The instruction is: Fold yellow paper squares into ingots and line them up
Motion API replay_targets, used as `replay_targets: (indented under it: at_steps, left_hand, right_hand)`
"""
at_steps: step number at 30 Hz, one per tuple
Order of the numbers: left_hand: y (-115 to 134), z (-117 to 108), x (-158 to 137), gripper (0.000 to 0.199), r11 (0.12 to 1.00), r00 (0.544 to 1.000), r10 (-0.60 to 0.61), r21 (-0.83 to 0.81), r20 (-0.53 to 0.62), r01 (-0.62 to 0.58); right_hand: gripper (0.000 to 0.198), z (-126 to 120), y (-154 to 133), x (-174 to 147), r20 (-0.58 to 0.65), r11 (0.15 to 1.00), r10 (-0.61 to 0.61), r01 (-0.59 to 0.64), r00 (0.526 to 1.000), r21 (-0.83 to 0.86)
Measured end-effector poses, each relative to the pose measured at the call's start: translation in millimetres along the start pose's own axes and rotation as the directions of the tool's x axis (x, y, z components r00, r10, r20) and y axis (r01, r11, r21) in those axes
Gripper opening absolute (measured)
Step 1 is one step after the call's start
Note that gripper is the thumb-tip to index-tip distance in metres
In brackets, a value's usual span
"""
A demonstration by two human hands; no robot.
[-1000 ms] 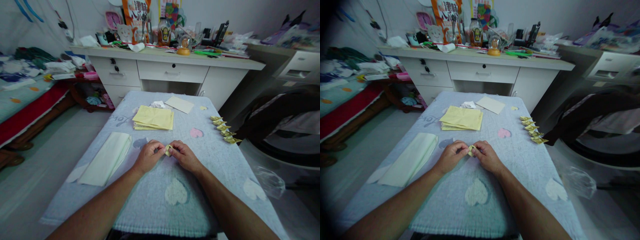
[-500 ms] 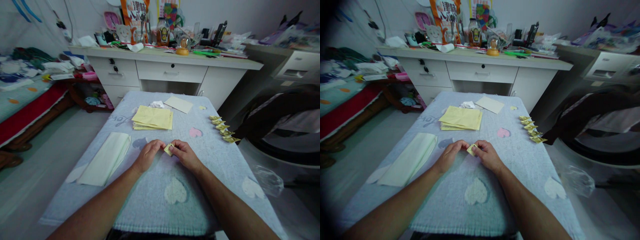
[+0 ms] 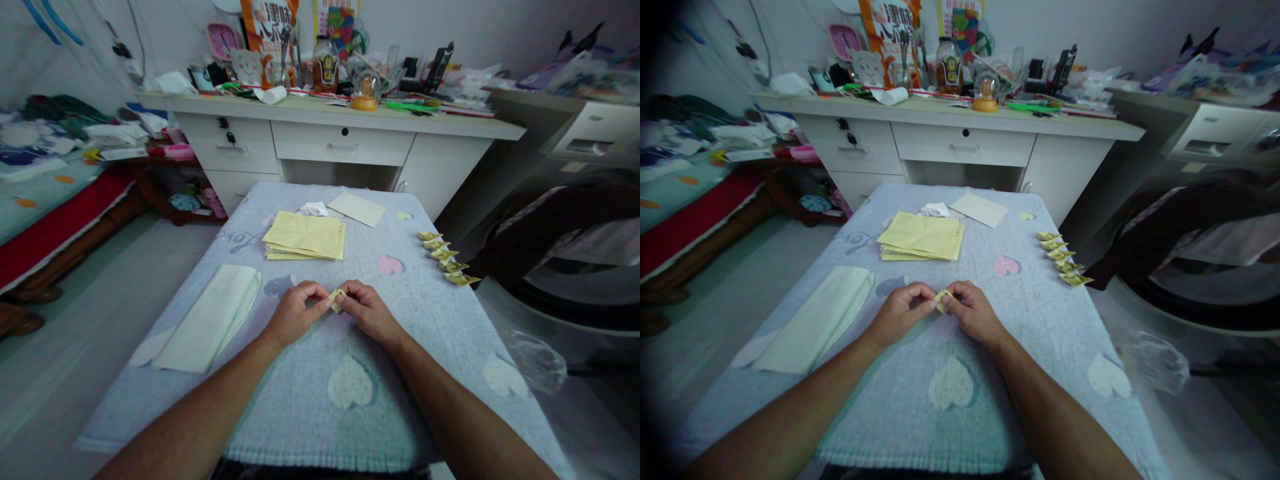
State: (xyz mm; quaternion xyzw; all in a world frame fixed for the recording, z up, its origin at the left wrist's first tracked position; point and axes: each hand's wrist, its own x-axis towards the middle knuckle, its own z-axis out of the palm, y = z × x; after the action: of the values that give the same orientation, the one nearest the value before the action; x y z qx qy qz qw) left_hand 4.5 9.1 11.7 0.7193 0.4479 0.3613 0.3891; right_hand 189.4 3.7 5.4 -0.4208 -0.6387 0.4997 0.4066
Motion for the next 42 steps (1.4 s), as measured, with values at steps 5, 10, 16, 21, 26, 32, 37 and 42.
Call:
replay_targets:
  at_steps: [5, 10, 16, 21, 26, 32, 37, 42]
  left_hand:
    - [0.2, -0.7, -0.8, 0.021, 0.999, 1.0, -0.024, -0.044, -0.019, 0.023]
    - [1.4, 0.5, -1.6, 0.019, 0.999, 1.0, -0.016, -0.031, -0.017, 0.016]
    - [-1.1, -0.4, -2.1, 0.023, 0.972, 0.994, -0.029, -0.229, 0.106, 0.053]
    - [-4.7, 1.0, -0.5, 0.026, 0.967, 0.987, -0.106, -0.219, 0.122, 0.131]
    - [-5.5, 2.0, 0.9, 0.024, 0.973, 0.984, -0.151, -0.16, 0.092, 0.165]
    - [-5.7, 2.0, 2.5, 0.026, 0.972, 0.984, -0.154, -0.166, 0.09, 0.167]
    - [-6.1, 2.4, 2.7, 0.025, 0.973, 0.983, -0.147, -0.164, 0.109, 0.164]
    - [-5.8, 3.2, 2.8, 0.024, 0.973, 0.981, -0.164, -0.148, 0.102, 0.178]
  right_hand:
    - [0.029, -0.1, -1.7, -0.8, 0.005, 0.999, -0.005, 0.005, 1.0, -0.035]
    - [0.028, 1.1, -3.2, -1.2, -0.015, 0.996, -0.009, 0.007, 1.0, -0.086]
    - [0.021, 1.7, -4.3, -1.2, -0.019, 0.996, -0.036, 0.034, 0.999, -0.086]
    - [0.023, 4.1, -3.9, -2.8, -0.063, 0.974, -0.187, 0.177, 0.98, -0.139]
    - [0.02, 5.6, -2.4, -2.6, -0.058, 0.87, -0.334, 0.284, 0.941, -0.404]
    - [0.014, 5.4, -4.7, -2.2, -0.027, 0.779, -0.366, 0.29, 0.93, -0.555]
    - [0.015, 5.9, -5.0, -3.0, -0.003, 0.787, -0.35, 0.292, 0.937, -0.544]
    - [0.021, 8.4, -5.7, -2.5, 0.024, 0.781, -0.337, 0.294, 0.941, -0.55]
